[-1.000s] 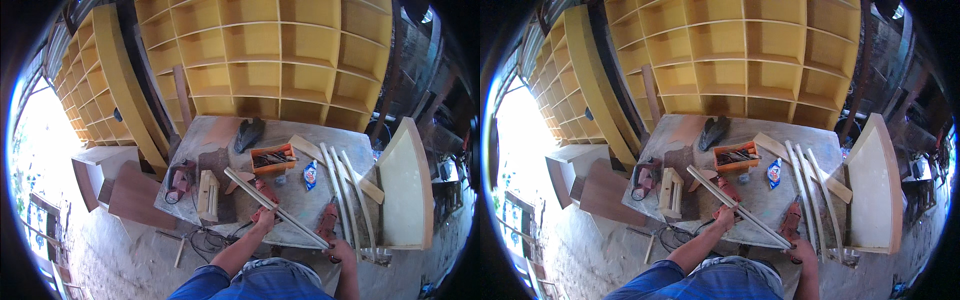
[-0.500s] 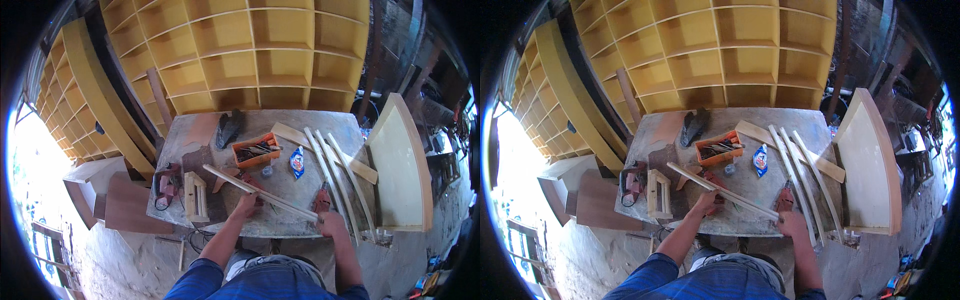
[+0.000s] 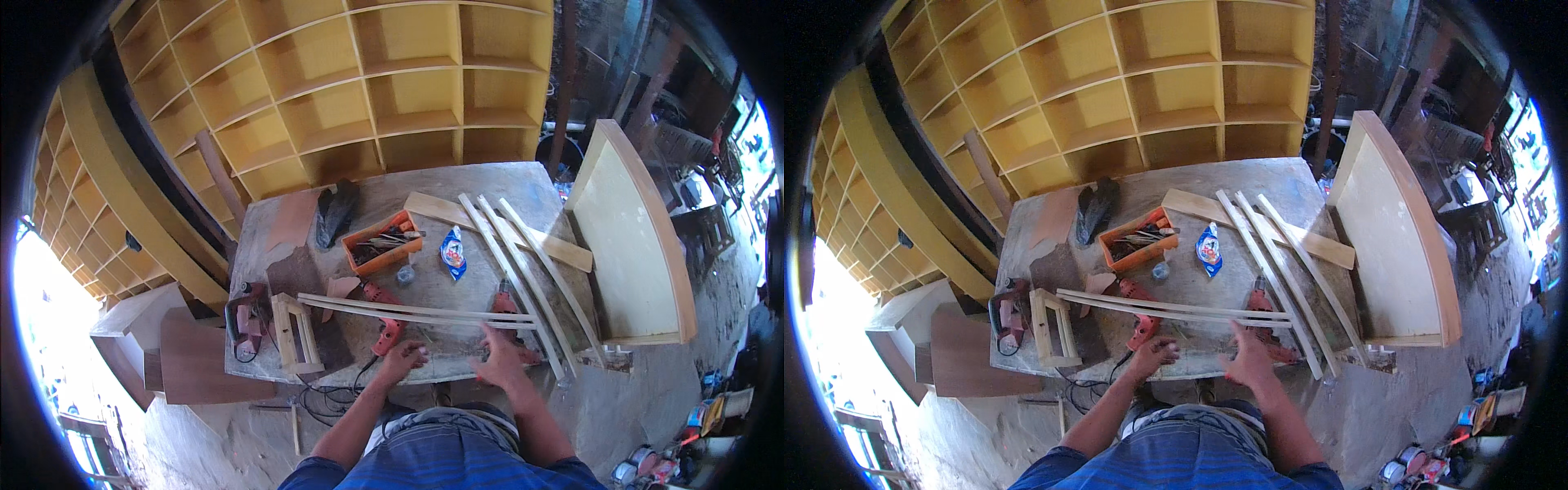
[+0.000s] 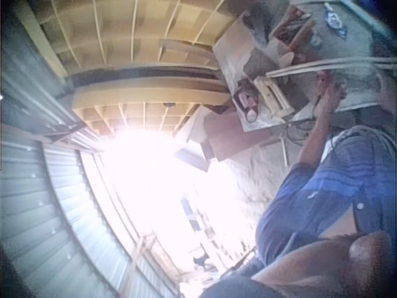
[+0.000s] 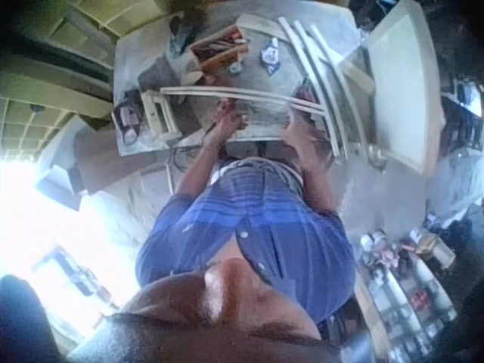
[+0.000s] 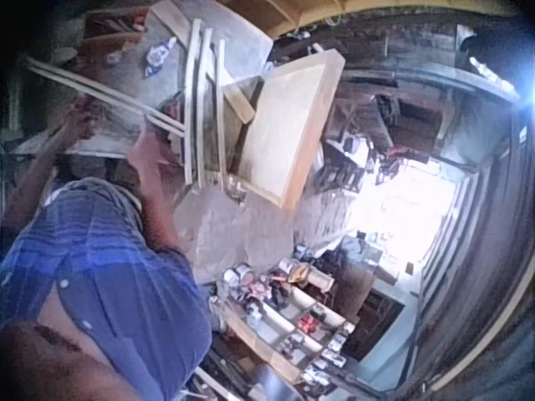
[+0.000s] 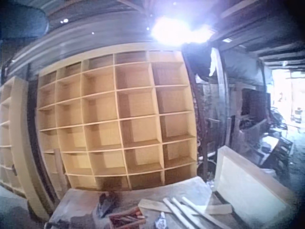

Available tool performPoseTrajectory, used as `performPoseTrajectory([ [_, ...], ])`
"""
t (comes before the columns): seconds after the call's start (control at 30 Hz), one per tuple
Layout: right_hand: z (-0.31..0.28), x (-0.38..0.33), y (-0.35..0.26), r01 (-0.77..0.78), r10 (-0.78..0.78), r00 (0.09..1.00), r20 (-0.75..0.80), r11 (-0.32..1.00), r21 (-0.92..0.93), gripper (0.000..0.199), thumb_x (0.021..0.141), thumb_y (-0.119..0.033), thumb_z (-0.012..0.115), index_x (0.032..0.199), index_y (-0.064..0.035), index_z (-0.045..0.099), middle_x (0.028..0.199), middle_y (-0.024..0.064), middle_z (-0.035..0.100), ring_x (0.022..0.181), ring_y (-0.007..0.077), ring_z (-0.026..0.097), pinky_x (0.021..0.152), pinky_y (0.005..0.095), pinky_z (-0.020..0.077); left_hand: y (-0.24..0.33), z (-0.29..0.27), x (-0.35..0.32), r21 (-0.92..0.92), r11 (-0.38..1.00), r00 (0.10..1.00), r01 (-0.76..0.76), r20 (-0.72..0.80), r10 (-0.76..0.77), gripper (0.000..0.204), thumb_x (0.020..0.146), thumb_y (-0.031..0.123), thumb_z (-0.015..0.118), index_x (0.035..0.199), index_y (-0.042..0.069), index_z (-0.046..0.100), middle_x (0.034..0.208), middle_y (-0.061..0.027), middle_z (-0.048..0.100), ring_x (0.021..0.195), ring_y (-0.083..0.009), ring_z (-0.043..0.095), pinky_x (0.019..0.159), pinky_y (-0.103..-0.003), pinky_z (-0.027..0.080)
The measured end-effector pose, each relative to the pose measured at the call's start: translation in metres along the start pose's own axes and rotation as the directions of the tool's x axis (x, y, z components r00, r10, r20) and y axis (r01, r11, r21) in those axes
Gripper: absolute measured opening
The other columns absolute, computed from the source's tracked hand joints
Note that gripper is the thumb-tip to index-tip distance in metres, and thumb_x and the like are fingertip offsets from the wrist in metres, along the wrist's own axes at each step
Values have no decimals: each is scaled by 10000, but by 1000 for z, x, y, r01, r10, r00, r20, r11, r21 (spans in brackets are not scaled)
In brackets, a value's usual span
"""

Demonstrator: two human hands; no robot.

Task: The person measures and marks wooden strips using a tape measure and pencil, then assembles them into rectangular frames on a workbench. They repeatedly measure, mark, and fit the pieces together to form the frame structure.

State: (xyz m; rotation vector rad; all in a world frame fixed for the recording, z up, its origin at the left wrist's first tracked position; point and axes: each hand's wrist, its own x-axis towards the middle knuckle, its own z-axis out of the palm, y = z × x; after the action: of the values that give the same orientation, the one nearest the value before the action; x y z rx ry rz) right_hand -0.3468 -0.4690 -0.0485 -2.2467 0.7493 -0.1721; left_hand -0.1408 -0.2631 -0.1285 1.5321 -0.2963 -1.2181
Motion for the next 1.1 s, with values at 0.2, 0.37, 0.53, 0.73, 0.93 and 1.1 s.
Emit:
performPoseTrajectory([
  [0.2,-5,-6,-66,-236,112,826,552,959,158,1046,738,-250,845,1615,-131,289,1218,260,675,1060,367,691,924,451,545,26,44,-43,327,896,887,-300,441,136,356,1012,189,650,1348,69,641,1264,-115,679,1155,-225,660,988,-355,540],
  [0.37,5,-12,-43,-91,-77,805,588,964,252,1168,644,-441,943,1592,-126,339,1268,263,668,1134,387,674,1003,462,516,31,46,-56,340,889,829,-305,555,73,315,978,230,682,1239,55,662,1131,-80,687,1062,-172,634,978,-353,495],
  [0.53,23,-19,-22,6,-188,781,596,956,294,1034,648,-468,954,1488,-73,499,1296,182,669,1043,279,701,937,392,551,32,30,-61,338,893,786,-296,618,27,230,956,231,731,1071,54,640,1023,-18,648,968,-118,577,889,-312,472],
  [0.73,-8,-26,44,-176,120,855,505,982,65,428,880,-422,785,1012,-15,783,840,82,754,786,175,688,762,316,526,16,-55,-69,-61,965,965,-254,53,257,208,956,205,760,1007,76,606,998,-13,630,967,-132,598,883,-299,481],
  [0.93,-41,-21,65,-308,221,719,659,951,17,388,904,-385,753,958,-2,789,793,64,730,752,162,647,751,333,509,17,-97,-76,-375,901,949,-219,-296,108,242,987,269,732,1040,65,613,989,-19,635,855,-133,632,816,-280,534],
  [1.1,-41,-18,68,-394,246,826,506,895,208,282,896,-275,709,907,-6,796,755,58,711,704,157,626,703,320,492,34,-83,-27,-472,864,874,-177,-479,-83,351,998,362,714,1057,25,637,935,-42,653,818,-135,642,726,-292,545],
])
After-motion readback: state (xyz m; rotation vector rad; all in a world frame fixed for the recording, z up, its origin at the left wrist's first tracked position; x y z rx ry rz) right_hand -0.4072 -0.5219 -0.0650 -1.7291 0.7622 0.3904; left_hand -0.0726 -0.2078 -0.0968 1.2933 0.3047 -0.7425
